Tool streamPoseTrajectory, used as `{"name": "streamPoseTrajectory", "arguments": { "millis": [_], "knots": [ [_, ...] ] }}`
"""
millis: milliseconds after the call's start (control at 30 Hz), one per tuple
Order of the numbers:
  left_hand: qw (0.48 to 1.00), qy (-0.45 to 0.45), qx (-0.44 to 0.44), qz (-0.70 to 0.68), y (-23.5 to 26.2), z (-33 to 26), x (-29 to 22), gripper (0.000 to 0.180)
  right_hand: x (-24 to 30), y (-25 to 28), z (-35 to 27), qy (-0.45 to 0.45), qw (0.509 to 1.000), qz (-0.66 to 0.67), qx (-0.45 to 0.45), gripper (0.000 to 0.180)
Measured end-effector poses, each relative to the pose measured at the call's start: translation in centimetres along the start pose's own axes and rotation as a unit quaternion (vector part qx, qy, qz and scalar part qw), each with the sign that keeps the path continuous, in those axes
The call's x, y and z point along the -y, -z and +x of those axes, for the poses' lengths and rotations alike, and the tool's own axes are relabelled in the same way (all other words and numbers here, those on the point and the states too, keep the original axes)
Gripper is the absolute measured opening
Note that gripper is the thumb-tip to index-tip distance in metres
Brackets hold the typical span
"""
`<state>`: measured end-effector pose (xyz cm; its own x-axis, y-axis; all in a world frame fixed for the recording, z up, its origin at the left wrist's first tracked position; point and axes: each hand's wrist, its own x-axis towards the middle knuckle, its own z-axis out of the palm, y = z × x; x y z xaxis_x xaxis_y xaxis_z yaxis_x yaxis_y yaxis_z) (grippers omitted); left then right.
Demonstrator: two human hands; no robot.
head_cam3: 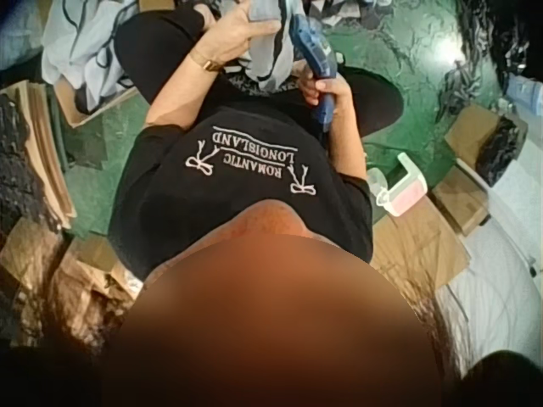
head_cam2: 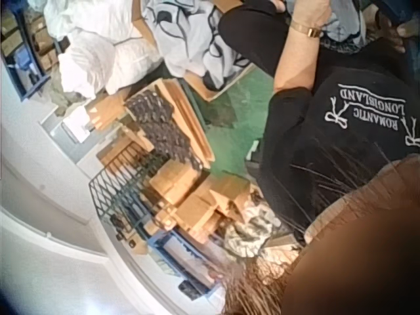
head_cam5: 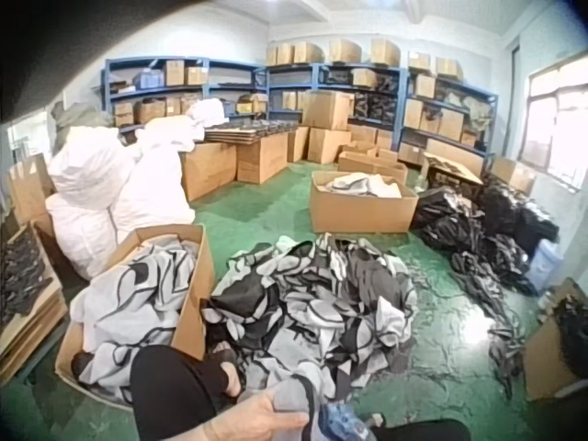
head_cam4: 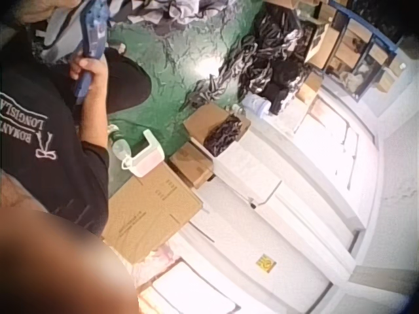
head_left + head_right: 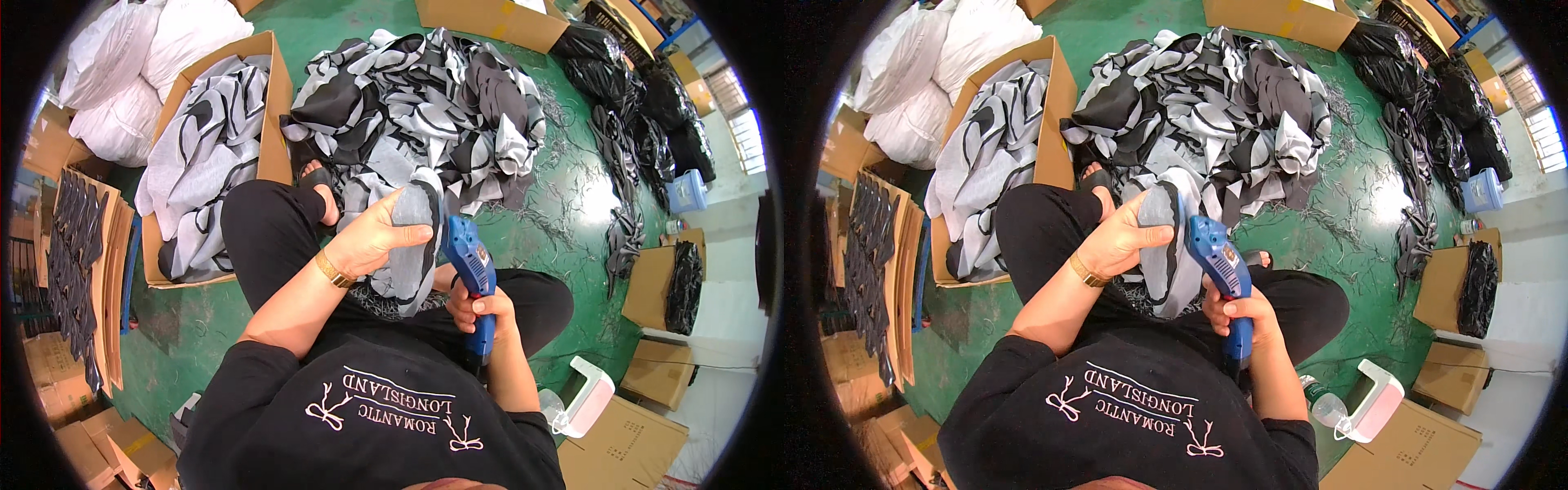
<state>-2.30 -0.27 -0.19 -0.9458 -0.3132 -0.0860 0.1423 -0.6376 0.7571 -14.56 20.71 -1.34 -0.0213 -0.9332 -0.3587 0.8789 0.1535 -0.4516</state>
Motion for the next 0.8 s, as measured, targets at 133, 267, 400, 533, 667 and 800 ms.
{"name": "streamPoseTrajectory", "arguments": {
  "millis": [133,267,400,533,667,800],
  "knots": [
    [1.0,-0.01,-0.008,0.0,-0.5,-0.1,0.2,0.04,1.0,-0.2,0.5,0.057,0.998,-0.002,-0.037,0.031],
    [0.998,-0.006,-0.039,-0.043,0.7,0.3,0.9,0.042,2.0,-0.2,-0.2,0.103,0.99,-0.057,-0.08,0.034],
    [0.994,0.013,-0.009,-0.111,1.4,0.3,0.7,0.041,1.8,0.5,-1.0,0.108,0.987,-0.089,-0.075,0.035],
    [0.99,0.026,-0.033,-0.138,0.4,0.5,-0.2,0.036,1.0,1.4,-1.7,0.041,0.993,-0.103,-0.024,0.034],
    [0.99,0.024,-0.041,-0.136,-0.3,0.5,-0.7,0.036,0.2,2.1,-2.0,0.004,0.991,-0.129,-0.023,0.042],
    [0.992,0.028,-0.027,-0.123,0.0,0.5,-0.3,0.038,0.2,2.6,-1.9,-0.007,0.989,-0.146,-0.007,0.042]
  ]
}}
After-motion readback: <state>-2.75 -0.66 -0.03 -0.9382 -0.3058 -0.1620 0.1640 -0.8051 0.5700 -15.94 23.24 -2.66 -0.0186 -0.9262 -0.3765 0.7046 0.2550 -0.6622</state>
